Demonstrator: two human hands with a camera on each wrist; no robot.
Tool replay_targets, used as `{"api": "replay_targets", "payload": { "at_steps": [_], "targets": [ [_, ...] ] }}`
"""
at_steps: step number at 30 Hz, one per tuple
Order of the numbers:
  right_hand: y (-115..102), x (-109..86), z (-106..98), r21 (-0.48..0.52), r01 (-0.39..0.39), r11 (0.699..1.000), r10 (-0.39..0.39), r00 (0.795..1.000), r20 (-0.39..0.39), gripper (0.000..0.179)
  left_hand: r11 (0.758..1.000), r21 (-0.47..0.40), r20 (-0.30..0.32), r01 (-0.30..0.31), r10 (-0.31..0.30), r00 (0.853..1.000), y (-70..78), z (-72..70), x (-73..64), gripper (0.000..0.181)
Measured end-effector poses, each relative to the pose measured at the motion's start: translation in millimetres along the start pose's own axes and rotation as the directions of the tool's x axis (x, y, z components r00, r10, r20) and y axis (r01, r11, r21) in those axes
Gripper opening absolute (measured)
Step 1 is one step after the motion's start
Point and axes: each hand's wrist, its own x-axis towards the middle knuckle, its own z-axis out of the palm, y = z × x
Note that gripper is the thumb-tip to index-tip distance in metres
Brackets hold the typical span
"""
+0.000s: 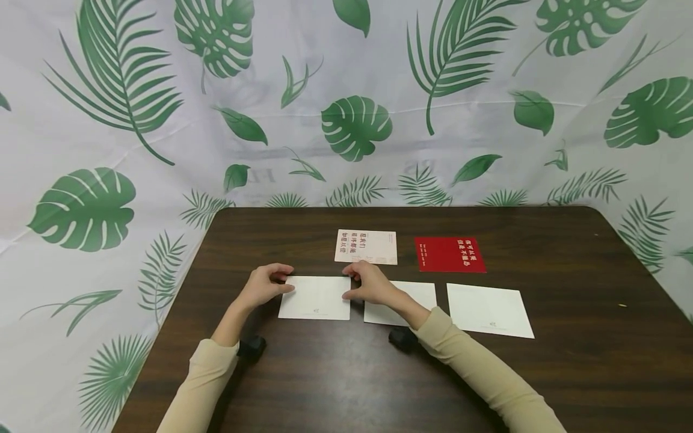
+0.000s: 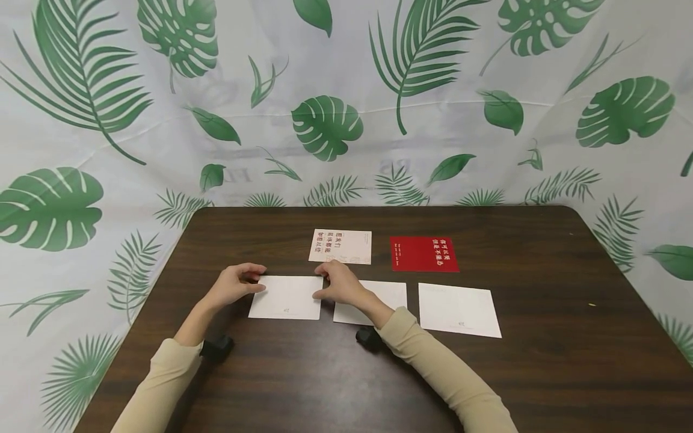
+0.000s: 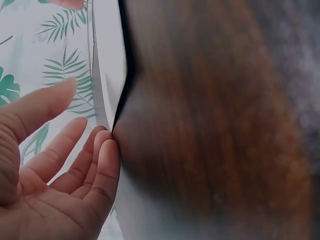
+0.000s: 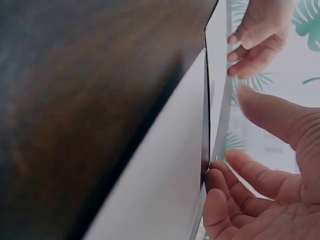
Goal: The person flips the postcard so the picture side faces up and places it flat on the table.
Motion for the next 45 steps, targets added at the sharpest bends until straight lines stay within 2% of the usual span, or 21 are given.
{"api": "replay_targets", "payload": {
  "at_steps": [10,19,26,38,42,45],
  "targets": [
    [-6,5.5,0,-0.107,-0.029,0.994,0.034,0.999,0.041,0.055,0.989,0.1,0.019,-0.111,0.109,0.994,-1.3,-0.5,4.7,0.038],
    [-11,11.1,1,-0.146,-0.104,0.984,0.113,0.992,0.06,0.048,0.967,0.194,0.083,-0.168,0.154,0.985,3.5,-1.0,9.7,0.033],
    [-16,13.4,-1,-0.171,-0.123,0.978,0.137,0.988,0.074,0.049,0.96,0.235,0.136,-0.153,0.124,0.983,8.4,-3.7,12.3,0.03],
    [-18,16.4,0,-0.14,-0.156,0.978,0.173,0.978,0.113,0.055,0.957,0.242,0.161,-0.161,0.124,0.979,7.3,-2.8,14.4,0.034],
    [-19,13.9,0,-0.149,-0.16,0.976,0.18,0.975,0.127,0.05,0.96,0.246,0.171,-0.137,0.096,0.981,7.5,-2.5,13.9,0.028],
    [-19,11.4,-1,-0.137,-0.143,0.98,0.161,0.978,0.132,0.044,0.97,0.218,0.175,-0.104,0.066,0.982,6.8,-4.9,11.3,0.028]
  ]
}}
